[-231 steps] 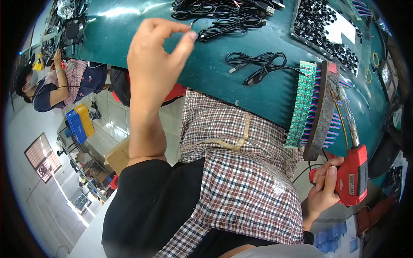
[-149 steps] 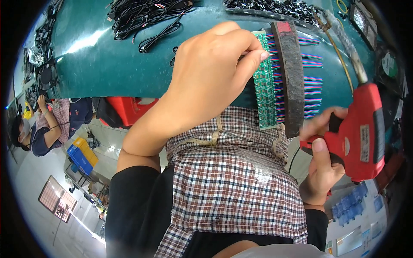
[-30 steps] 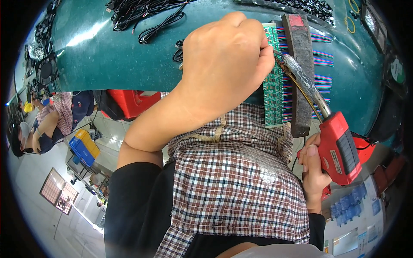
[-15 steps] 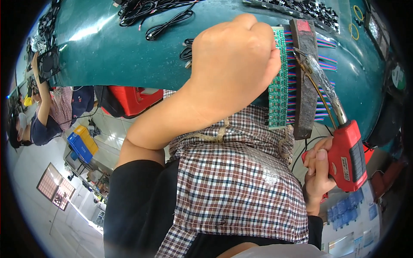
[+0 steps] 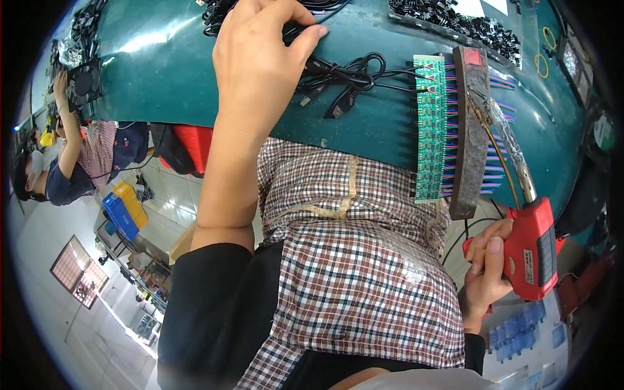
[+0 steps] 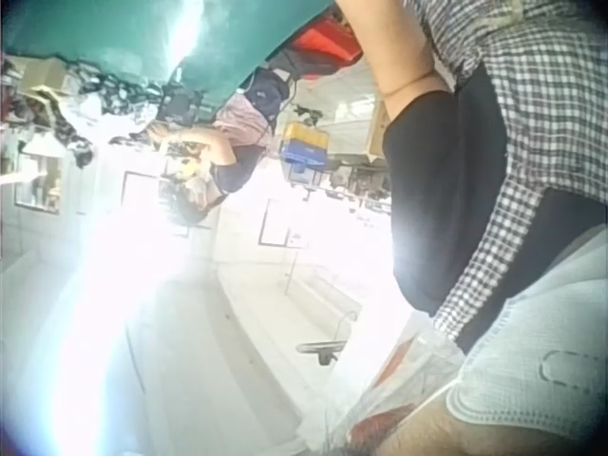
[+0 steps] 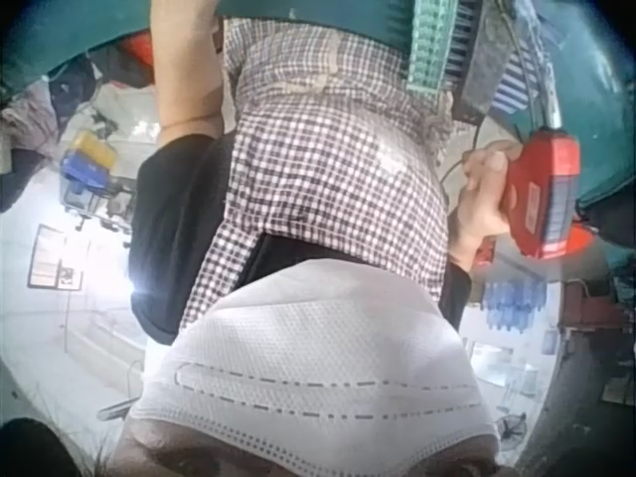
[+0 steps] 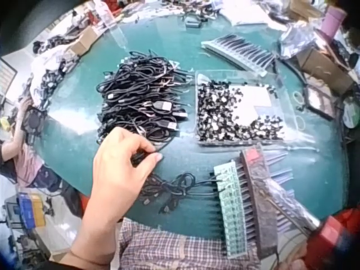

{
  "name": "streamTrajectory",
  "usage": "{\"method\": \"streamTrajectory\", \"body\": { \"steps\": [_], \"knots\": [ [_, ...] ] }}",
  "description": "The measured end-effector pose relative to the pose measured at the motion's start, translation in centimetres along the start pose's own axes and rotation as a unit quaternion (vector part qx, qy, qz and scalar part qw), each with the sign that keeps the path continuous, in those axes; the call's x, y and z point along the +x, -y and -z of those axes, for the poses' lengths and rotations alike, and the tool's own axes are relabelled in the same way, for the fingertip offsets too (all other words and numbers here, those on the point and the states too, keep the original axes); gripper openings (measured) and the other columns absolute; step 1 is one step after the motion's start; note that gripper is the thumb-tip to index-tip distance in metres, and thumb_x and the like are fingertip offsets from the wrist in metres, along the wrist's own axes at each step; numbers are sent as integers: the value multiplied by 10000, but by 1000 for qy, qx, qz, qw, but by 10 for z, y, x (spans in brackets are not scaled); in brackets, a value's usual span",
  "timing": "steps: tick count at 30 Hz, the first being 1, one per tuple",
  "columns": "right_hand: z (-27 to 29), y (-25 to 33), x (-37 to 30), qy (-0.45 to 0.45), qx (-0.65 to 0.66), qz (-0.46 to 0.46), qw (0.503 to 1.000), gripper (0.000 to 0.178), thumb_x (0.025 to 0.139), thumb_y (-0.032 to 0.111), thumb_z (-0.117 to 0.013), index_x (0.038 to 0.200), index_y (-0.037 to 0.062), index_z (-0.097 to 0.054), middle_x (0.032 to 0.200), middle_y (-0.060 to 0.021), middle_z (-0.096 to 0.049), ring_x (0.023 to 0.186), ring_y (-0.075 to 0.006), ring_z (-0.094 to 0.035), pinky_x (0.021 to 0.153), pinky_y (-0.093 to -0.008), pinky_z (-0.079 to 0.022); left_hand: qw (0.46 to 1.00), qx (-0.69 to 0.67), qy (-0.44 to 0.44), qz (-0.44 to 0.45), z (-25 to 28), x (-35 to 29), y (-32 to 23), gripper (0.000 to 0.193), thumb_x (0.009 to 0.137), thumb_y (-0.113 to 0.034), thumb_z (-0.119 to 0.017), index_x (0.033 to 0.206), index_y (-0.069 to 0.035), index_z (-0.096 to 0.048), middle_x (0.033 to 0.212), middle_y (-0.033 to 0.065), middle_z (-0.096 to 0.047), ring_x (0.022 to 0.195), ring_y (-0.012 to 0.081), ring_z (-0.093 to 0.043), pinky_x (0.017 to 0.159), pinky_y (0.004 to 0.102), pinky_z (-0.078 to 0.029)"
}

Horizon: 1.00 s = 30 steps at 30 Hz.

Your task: The person attaches USB cables to circuit boards by positioning wire ends and soldering them onto the boards using a soldering gun.

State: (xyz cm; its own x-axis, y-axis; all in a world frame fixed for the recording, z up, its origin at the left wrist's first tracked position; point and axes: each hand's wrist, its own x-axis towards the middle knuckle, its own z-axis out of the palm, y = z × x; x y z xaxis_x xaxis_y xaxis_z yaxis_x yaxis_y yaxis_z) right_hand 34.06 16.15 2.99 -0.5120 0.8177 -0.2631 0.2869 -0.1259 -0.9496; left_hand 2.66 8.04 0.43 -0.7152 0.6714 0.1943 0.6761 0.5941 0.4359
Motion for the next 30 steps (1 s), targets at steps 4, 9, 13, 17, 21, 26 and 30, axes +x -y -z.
{"method": "streamTrajectory", "body": {
  "steps": [4, 9, 13, 17, 21, 26, 30],
  "knots": [
    [-1, 1, 0, 0, 13, -5, 1000, 108, 916, 41, -549, 974, -29, -491, 751, -92, -511, 427, -59, -333, 446, -226, -361, 997, -75, 30, -15, 1, -3, 6, 121, 763, -23, -730, 815, 11, -626, 800, 115, -569, 753, 266, -589, 664, 346, -467],
    [-3, 3, -1, -11, 14, -7, 1000, 110, 915, 42, -552, 970, -30, -489, 751, -93, -513, 429, -57, -331, 451, -226, -368, 986, -162, 42, 9, 7, -3, -3, 118, 780, 18, -695, 876, 15, -626, 787, 114, -566, 706, 251, -593, 642, 323, -470],
    [-3, 3, 0, -12, 23, -6, 1000, 108, 915, 43, -557, 962, -27, -490, 743, -90, -509, 428, -53, -323, 453, -224, -369, 984, -171, 48, 1, 14, 1, -15, 94, 813, 48, -627, 902, 15, -626, 791, 108, -577, 688, 220, -599, 631, 302, -474],
    [-3, 4, 1, -8, 22, 4, 1000, 106, 912, 43, -561, 957, -24, -492, 735, -85, -505, 427, -53, -323, 452, -225, -366, 984, -148, 91, -33, 11, 1, -9, 108, 825, 42, -587, 921, 18, -631, 814, 98, -602, 699, 185, -610, 639, 284, -482],
    [-3, 1, 1, -18, 26, 10, 999, 114, 911, 42, -567, 968, -27, -496, 737, -84, -506, 427, -56, -328, 450, -227, -362, 971, -200, 125, 30, 3, 1, -10, 111, 823, 33, -589, 925, 18, -630, 805, 84, -599, 696, 166, -613, 636, 277, -485],
    [-6, 4, 0, -33, 24, 6, 999, 129, 914, 45, -566, 989, -34, -496, 742, -89, -508, 431, -56, -333, 450, -227, -362, 965, -214, 153, -3, -5, 6, -14, 106, 856, -61, -680, 933, 8, -657, 802, 73, -593, 682, 160, -611, 630, 277, -487],
    [-5, 4, 0, -27, 28, 9, 999, 130, 918, 45, -561, 996, -36, -496, 736, -90, -502, 438, -59, -336, 447, -229, -357, 965, -222, 139, -23, -19, 8, -10, 137, 852, -103, -720, 924, 2, -670, 808, 76, -593, 689, 161, -615, 634, 277, -489]
  ]
}}
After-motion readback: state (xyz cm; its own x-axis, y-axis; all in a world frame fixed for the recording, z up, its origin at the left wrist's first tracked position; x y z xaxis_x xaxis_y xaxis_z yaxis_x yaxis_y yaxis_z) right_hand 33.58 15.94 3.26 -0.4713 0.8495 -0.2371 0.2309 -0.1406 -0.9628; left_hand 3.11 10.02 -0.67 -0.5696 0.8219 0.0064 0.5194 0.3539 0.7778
